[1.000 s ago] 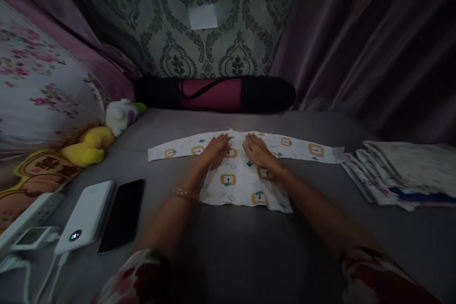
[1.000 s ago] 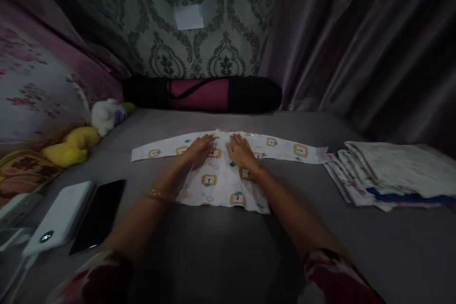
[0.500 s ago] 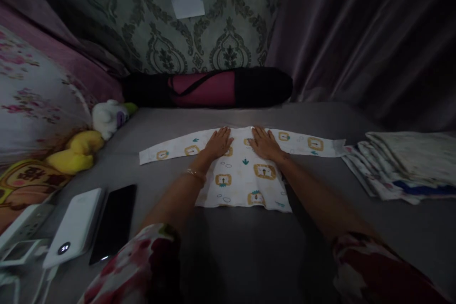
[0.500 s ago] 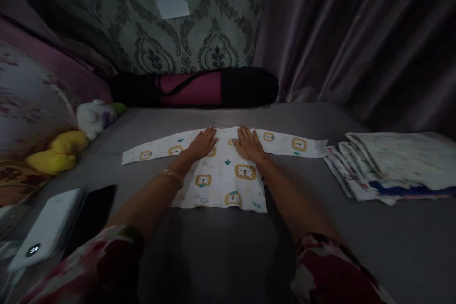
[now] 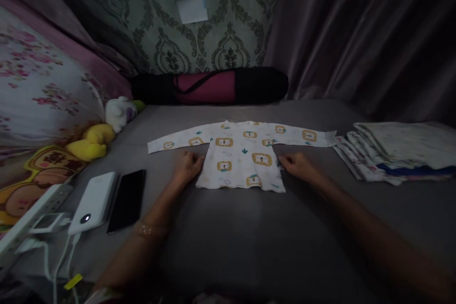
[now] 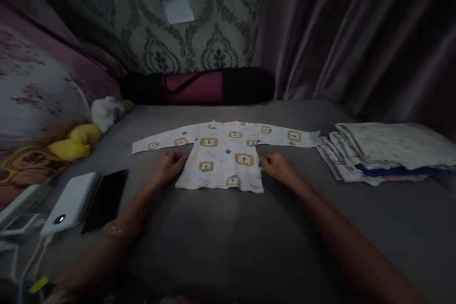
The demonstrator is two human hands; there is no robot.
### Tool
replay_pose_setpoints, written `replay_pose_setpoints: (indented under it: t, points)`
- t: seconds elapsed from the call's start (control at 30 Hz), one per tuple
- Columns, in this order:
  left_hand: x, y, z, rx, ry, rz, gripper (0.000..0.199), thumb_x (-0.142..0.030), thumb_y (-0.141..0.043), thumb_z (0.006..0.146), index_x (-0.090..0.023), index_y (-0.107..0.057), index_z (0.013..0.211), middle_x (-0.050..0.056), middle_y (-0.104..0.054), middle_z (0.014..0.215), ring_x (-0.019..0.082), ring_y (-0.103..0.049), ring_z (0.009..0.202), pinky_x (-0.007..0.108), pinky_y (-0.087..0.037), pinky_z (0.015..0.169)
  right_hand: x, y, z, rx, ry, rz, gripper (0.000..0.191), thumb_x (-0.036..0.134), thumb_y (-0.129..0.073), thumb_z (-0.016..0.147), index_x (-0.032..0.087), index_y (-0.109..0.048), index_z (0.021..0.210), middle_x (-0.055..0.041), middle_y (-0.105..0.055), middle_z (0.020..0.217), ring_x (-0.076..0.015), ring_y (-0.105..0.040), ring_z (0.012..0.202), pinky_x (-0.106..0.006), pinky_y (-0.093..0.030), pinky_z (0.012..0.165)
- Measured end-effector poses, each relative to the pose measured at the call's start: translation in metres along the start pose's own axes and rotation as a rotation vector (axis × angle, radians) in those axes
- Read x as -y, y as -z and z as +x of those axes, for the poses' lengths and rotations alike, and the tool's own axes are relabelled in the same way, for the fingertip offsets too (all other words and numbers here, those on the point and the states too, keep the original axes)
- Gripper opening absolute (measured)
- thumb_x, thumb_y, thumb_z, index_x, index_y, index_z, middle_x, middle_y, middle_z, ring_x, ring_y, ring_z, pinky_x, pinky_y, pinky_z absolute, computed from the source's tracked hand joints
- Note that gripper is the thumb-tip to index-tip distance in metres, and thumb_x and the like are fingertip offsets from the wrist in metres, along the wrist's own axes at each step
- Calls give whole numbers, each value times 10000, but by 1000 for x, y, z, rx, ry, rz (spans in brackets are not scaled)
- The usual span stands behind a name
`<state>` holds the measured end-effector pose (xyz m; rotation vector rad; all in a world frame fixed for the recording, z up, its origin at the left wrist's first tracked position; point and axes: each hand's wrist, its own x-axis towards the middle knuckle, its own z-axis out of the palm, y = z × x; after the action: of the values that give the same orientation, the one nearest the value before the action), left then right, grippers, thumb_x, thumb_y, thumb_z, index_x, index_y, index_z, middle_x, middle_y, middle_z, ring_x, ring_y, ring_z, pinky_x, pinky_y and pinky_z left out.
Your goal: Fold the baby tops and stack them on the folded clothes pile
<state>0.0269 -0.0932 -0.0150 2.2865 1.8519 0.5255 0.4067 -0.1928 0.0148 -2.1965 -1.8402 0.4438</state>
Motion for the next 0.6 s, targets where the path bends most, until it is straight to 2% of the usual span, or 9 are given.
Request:
replay_pose_setpoints:
  t: [0.13, 0.23, 0.33, 0.43, 0.53, 0.6]
  points:
    - [-6, 10, -23, 82, 21, -51, 379, -495, -507, 829, -183, -615, 643, 68, -587, 689, 249, -566, 853, 345, -449, 781, 12, -13, -40, 81, -87, -25, 421, 544, -508, 831, 211, -602, 593, -19, -598, 549, -132, -494, 485, -253, -238, 467]
    - [-19, 16, -35, 127, -6, -125, 322, -476, -575, 770, -190, -616, 629, 57, -585, 709, 242, -564, 856, 323, -448, 753, 22, -20, -56, 26, -69, -13, 351, 511, -534, 827, 217, -588, 642, -31, -638, 624, -149, -545, 537, -254, -255, 478]
    - [-28, 19, -41, 126, -21, -170, 253, -430, -635, 705, -185, -614, 646, 44, -585, 746, 223, -559, 839, 298, -440, 720, 27, -24, -64, -18, -41, 5, 269, 440, -521, 840, 220, -575, 694, -30, -644, 661, -153, -557, 560, -253, -271, 490]
    - [-33, 22, -44, 182, 34, -267, 237, -408, -600, 723, -178, -581, 674, 15, -565, 697, 184, -543, 722, 270, -404, 624, 28, -25, -65, -49, -32, 53, 233, 402, -502, 838, 224, -543, 693, -16, -624, 640, -152, -554, 561, -253, -293, 506]
    - [-36, 24, -45, 192, 122, -441, 239, -412, -583, 734, -178, -539, 756, -17, -544, 654, 147, -518, 625, 242, -365, 548, 26, -24, -63, -91, -71, 198, 235, 414, -491, 822, 229, -502, 679, 10, -585, 582, -147, -546, 526, -249, -328, 507]
    - [-38, 24, -45, 197, 171, -595, 317, -415, -636, 692, -175, -530, 870, -26, -562, 676, 138, -529, 612, 229, -374, 529, 24, -21, -62, -81, -100, 334, 202, 416, -497, 806, 227, -512, 736, 33, -563, 554, -138, -528, 478, -246, -350, 491]
